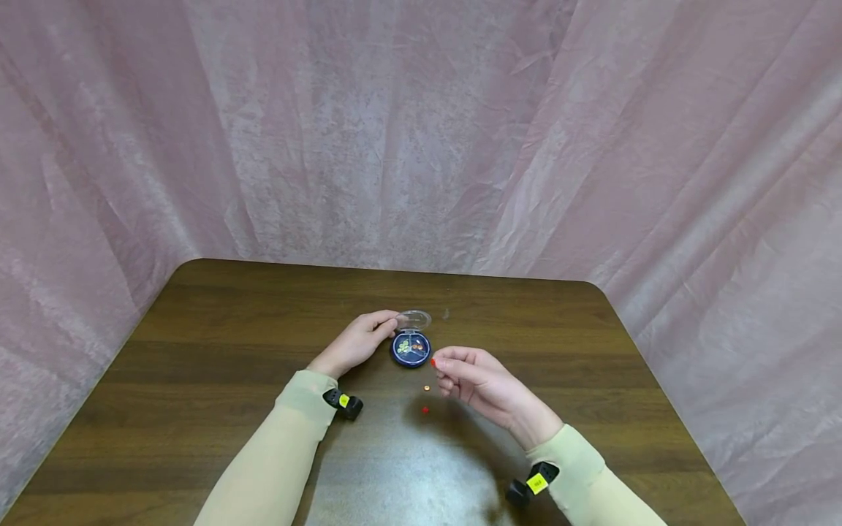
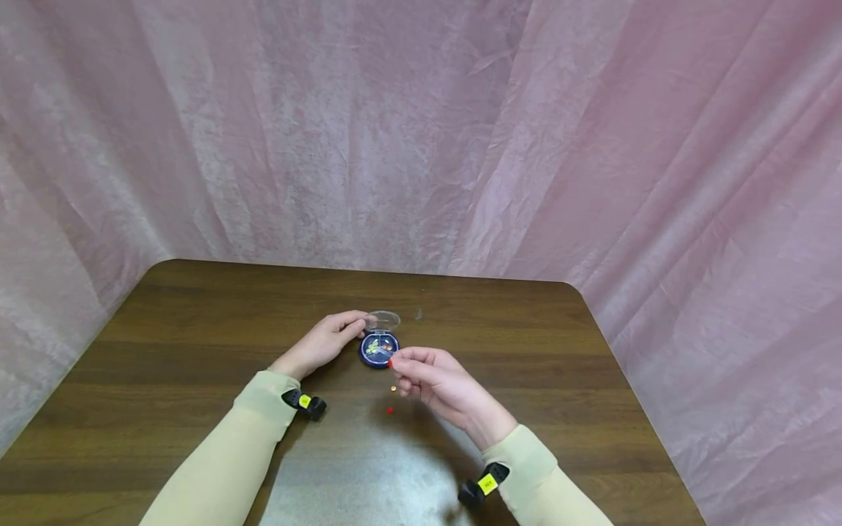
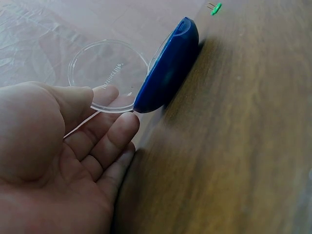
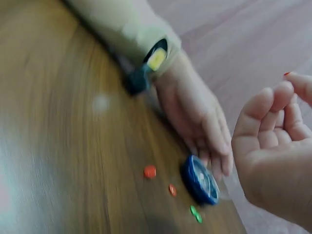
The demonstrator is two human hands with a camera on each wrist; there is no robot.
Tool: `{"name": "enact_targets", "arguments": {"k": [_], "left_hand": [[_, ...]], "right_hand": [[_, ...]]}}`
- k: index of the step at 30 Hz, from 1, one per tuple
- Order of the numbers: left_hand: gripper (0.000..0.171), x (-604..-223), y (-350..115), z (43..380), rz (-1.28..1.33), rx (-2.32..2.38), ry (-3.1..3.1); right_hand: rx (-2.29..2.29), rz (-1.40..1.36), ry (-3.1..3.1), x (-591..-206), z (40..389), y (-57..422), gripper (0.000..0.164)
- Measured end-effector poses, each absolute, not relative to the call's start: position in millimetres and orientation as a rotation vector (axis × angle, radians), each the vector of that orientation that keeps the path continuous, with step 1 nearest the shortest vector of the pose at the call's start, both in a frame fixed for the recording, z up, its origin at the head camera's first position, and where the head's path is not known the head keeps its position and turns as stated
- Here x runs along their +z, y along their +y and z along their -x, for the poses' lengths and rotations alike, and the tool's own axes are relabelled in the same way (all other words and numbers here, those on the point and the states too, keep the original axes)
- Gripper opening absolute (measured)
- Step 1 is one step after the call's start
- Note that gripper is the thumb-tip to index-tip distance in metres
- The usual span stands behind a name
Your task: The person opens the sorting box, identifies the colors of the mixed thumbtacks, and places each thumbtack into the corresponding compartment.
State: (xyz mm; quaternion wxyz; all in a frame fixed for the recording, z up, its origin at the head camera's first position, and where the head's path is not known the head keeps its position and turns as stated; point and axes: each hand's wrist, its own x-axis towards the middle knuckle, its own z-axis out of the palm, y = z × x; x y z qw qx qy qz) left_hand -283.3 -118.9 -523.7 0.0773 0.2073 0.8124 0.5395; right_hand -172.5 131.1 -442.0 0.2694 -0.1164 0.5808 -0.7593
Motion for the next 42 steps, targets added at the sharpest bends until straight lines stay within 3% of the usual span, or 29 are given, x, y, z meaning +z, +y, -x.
{"name": "enact_targets", "arguments": {"k": [9, 23, 29, 32, 42], "left_hand": [[0.030, -523.1, -118.9, 283.0, -0.625, 1.632, 2.421], [0.029, -522.9, -119.0, 283.6, -0.599, 1.606, 2.426], [0.029, -522.6, -118.8, 284.0, -0.613, 1.619, 2.427], [0.028, -523.6, -119.0, 284.3, -0.601, 1.612, 2.426], [0.028, -525.3, -119.2, 284.6, -0.596, 1.610, 2.420]], "right_hand": [[-2.127, 0.552, 1.109, -424.7, 160.0, 125.7, 0.020], [-2.090, 0.673, 1.058, -405.9, 147.7, 119.3, 0.025], [-2.006, 0.480, 1.685, -414.5, 168.7, 127.9, 0.011], [-1.794, 0.396, 2.136, -420.4, 183.2, 132.5, 0.015], [-0.800, 0.678, 3.075, -443.0, 221.5, 124.5, 0.004]]}}
